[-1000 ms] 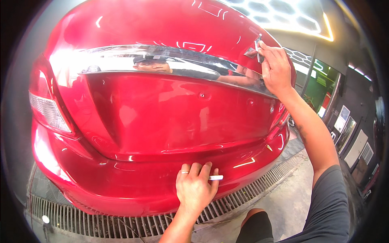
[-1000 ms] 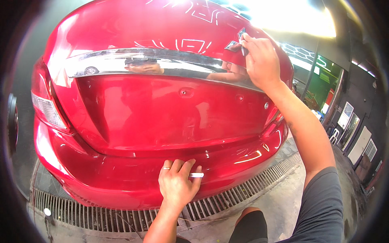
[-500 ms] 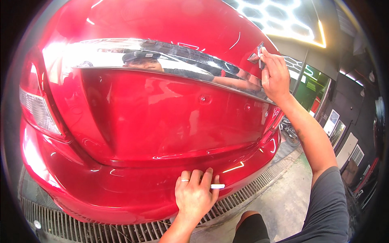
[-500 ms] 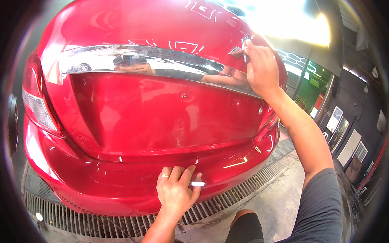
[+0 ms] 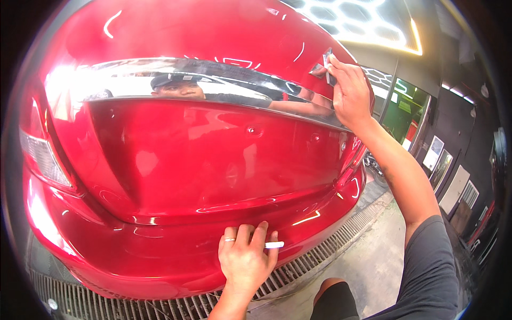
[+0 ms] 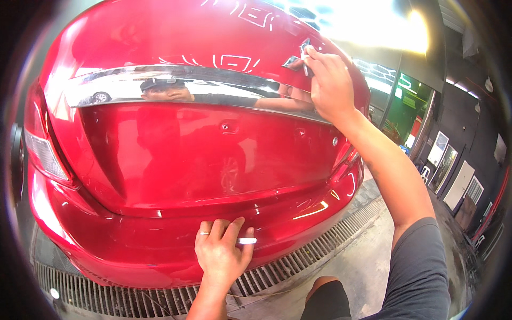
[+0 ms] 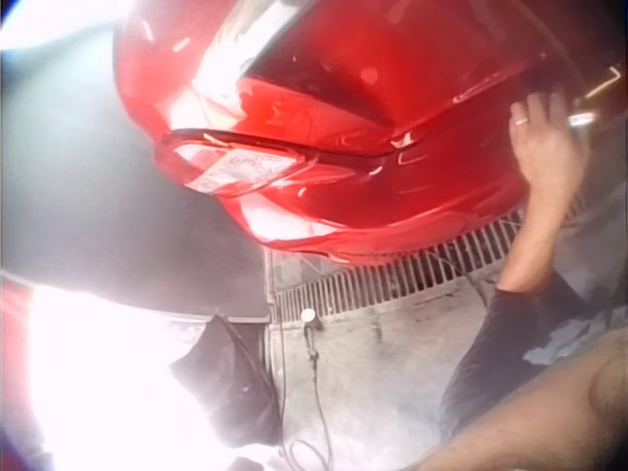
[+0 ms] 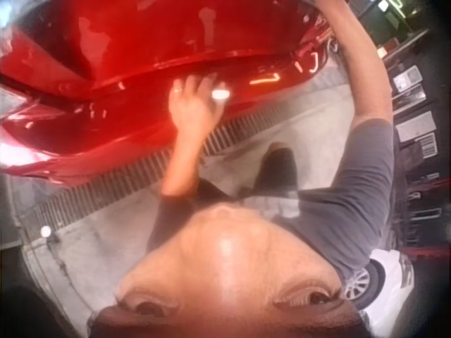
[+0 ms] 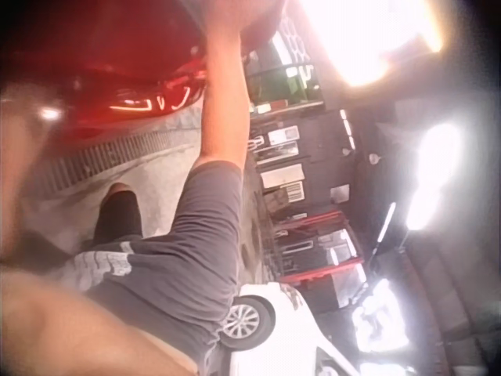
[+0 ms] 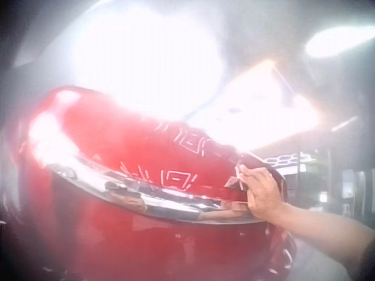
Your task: The person applies a chrome Mitsubishi emblem to the trunk of a red car using a small tool to press and smooth the edges. The person then handles a red emblem separately, adjusting it with the tool.
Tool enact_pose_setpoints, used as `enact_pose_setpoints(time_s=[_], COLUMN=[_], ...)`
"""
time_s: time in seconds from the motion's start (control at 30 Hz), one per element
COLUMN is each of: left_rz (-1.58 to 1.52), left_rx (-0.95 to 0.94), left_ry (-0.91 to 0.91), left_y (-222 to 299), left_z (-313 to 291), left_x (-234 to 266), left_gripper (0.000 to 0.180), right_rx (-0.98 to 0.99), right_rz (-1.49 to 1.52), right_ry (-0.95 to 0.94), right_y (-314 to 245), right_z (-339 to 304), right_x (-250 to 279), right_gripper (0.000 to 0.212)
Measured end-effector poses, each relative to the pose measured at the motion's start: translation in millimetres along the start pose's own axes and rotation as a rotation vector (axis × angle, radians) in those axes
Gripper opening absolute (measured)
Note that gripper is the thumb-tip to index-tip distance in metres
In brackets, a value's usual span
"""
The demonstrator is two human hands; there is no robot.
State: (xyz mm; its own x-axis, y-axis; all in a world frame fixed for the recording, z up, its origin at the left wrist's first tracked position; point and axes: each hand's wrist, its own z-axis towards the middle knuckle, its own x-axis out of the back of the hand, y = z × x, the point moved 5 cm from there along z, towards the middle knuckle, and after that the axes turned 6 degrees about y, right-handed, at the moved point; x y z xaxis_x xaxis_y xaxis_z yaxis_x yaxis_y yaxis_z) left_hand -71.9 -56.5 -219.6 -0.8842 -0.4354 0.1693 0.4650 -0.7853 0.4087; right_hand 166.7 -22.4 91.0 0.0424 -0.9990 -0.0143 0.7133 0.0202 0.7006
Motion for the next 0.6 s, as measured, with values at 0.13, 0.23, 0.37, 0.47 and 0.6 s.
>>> enact_pose_setpoints(time_s=[0.13, 0.23, 0.37, 0.47, 0.6], left_rz=[0.021, 0.040, 0.081, 0.136, 0.164], left_rx=[0.025, 0.043, 0.045, 0.048, 0.115], left_ry=[-0.052, -0.076, -0.059, -0.096, -0.124], left_y=[2.1, 5.9, 2.4, 3.0, 4.6], left_z=[0.7, 2.8, 1.1, 2.5, 3.4], left_x=[-2.1, -2.6, -4.7, -7.0, -9.9], left_gripper=[0.027, 0.028, 0.029, 0.037, 0.053], right_rx=[-0.051, -0.056, -0.084, -0.157, -0.223], right_rz=[0.084, 0.125, 0.181, 0.191, 0.175], right_ry=[0.034, 0.048, 0.115, 0.167, 0.211], right_y=[1.8, 13.8, 20.1, 14.1, 13.5], right_z=[-3.4, -7.0, -15.1, -23.1, -28.8], right_x=[-2.3, -1.4, -8.4, -15.3, -17.0], right_gripper=[0.036, 0.029, 0.027, 0.030, 0.033])
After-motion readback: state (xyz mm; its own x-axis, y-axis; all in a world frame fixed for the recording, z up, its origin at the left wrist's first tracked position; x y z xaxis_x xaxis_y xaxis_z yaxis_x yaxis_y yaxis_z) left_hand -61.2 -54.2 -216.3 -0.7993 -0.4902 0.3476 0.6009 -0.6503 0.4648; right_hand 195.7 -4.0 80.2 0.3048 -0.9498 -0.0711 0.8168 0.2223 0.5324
